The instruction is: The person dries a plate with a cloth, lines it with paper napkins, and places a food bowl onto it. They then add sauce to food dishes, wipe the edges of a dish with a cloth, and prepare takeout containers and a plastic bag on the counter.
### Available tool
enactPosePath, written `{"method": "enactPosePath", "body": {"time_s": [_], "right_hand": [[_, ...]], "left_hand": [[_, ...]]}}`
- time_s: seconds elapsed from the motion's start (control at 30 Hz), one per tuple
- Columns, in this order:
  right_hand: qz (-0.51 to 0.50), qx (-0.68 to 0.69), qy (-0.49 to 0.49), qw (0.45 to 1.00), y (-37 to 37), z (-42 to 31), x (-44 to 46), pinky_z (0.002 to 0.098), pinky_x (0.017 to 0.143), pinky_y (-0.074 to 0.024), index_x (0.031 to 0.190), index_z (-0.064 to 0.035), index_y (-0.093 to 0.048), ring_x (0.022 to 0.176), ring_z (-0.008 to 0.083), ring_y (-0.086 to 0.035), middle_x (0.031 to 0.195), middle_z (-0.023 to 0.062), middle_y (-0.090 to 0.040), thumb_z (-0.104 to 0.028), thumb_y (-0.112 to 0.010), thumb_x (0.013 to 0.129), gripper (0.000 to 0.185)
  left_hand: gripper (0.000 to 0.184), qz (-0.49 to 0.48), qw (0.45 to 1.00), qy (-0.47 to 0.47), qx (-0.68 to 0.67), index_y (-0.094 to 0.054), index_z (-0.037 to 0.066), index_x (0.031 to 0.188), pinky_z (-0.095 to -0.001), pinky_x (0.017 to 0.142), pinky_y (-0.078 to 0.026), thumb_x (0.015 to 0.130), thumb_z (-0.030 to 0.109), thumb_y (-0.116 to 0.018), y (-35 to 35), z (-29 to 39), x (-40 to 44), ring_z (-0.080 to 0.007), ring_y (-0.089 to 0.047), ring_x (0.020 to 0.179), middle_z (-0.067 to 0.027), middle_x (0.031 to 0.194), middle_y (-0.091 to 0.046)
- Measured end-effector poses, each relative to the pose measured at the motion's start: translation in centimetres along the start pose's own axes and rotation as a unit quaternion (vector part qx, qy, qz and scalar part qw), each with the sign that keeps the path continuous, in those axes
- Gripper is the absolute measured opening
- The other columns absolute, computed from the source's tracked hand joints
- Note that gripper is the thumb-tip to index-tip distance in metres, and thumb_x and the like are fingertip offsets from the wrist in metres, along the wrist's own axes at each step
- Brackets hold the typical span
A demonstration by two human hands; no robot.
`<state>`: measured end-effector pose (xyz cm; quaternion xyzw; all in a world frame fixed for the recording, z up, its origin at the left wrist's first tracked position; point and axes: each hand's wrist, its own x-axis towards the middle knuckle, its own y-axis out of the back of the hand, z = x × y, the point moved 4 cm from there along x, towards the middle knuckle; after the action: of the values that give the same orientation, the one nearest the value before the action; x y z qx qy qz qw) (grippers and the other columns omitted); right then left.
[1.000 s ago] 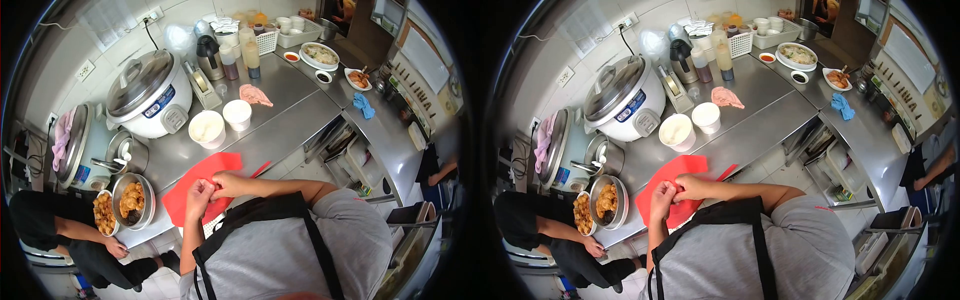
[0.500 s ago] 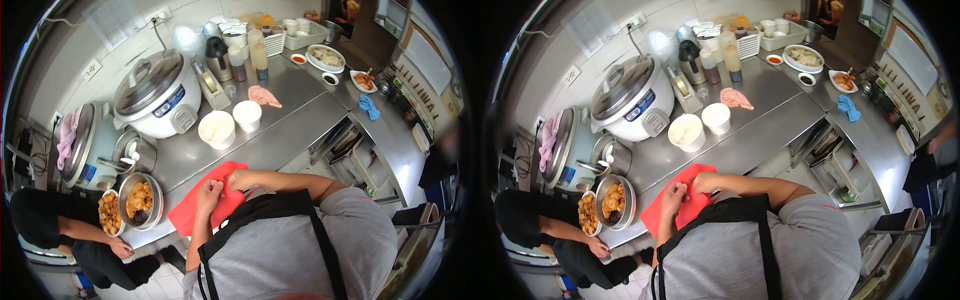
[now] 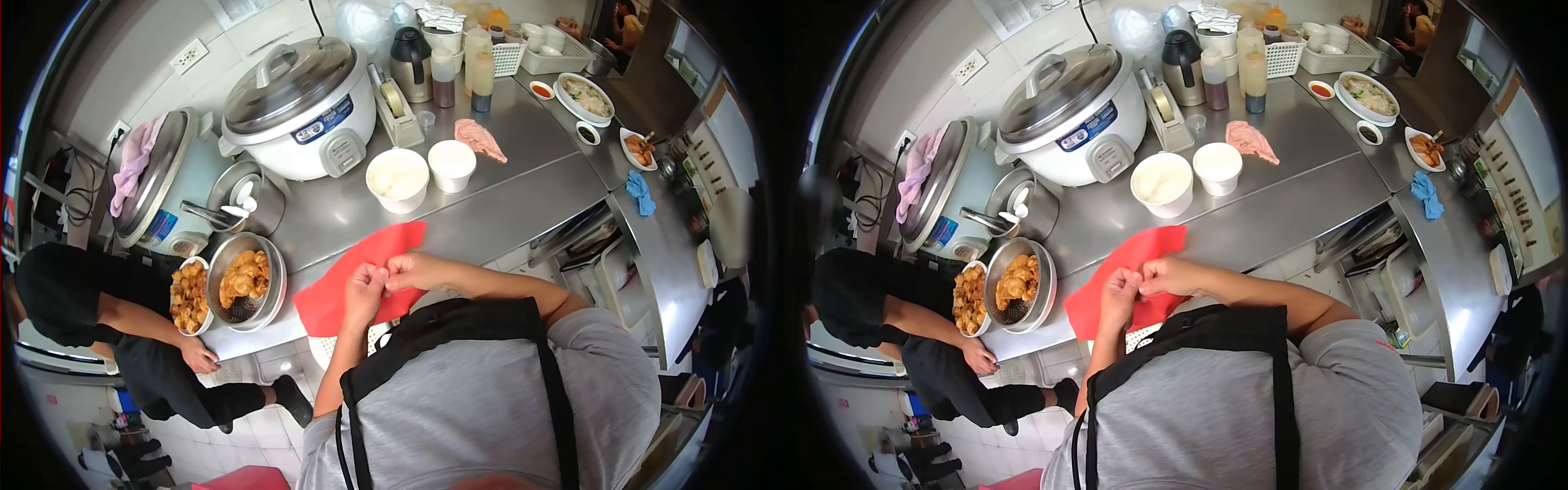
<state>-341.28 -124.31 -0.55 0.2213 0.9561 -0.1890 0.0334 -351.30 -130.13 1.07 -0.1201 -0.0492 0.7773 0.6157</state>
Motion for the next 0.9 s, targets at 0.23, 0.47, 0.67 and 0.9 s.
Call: {"method": "enactPosePath", "body": {"time_s": [0.23, 0.47, 0.67, 0.9], "right_hand": [[0.139, -0.123, -0.030, 0.982, 2.3, -2.3, -0.4, 0.0281, 0.052, -0.0417, 0.071, -0.0066, -0.047, 0.070, 0.0086, -0.051, 0.071, 0.0041, -0.053, -0.012, -0.058, 0.073, 0.012], [0.394, -0.495, 0.022, 0.774, 7.7, -2.1, -1.3, 0.0358, 0.055, -0.0410, 0.070, -0.0044, -0.043, 0.064, 0.0313, -0.050, 0.066, 0.0168, -0.050, -0.003, -0.049, 0.065, 0.008], [0.417, -0.011, 0.048, 0.907, 12.6, -3.9, -0.4, 0.0306, 0.054, -0.0414, 0.076, -0.0052, -0.047, 0.065, 0.0189, -0.052, 0.072, 0.0085, -0.053, 0.002, -0.041, 0.073, 0.010], [0.270, 0.142, 0.119, 0.945, 2.7, -10.2, 2.8, 0.0245, 0.060, -0.0435, 0.097, -0.0047, -0.047, 0.071, 0.0126, -0.051, 0.081, 0.0073, -0.053, 0.000, -0.039, 0.077, 0.022]], "left_hand": [[0.010, 0.115, 0.958, -0.025, -0.262, -0.047, 0.009, 0.073, -0.0285, 0.059, -0.050, 0.080, 0.002, -0.047, 1.9, 3.4, -0.1, -0.0139, -0.055, 0.066, -0.0034, 0.077, -0.056], [0.011, 0.200, 0.942, -0.111, -0.246, -0.043, 0.009, 0.077, -0.0238, 0.062, -0.047, 0.079, -0.001, -0.043, 7.9, 7.9, -1.4, -0.0109, -0.053, 0.063, -0.0031, 0.072, -0.052], [0.031, 0.215, 0.869, -0.131, 0.426, -0.044, 0.005, 0.097, -0.0288, 0.070, -0.041, 0.070, 0.003, -0.059, 9.0, 8.4, -2.6, -0.0200, -0.051, 0.079, -0.0099, 0.086, -0.049], [0.071, 0.185, 0.583, -0.390, 0.688, -0.035, 0.011, 0.122, -0.0495, 0.090, -0.024, 0.057, 0.007, -0.065, -0.4, 11.5, -2.1, -0.0394, -0.032, 0.110, -0.0220, 0.120, -0.032]]}}
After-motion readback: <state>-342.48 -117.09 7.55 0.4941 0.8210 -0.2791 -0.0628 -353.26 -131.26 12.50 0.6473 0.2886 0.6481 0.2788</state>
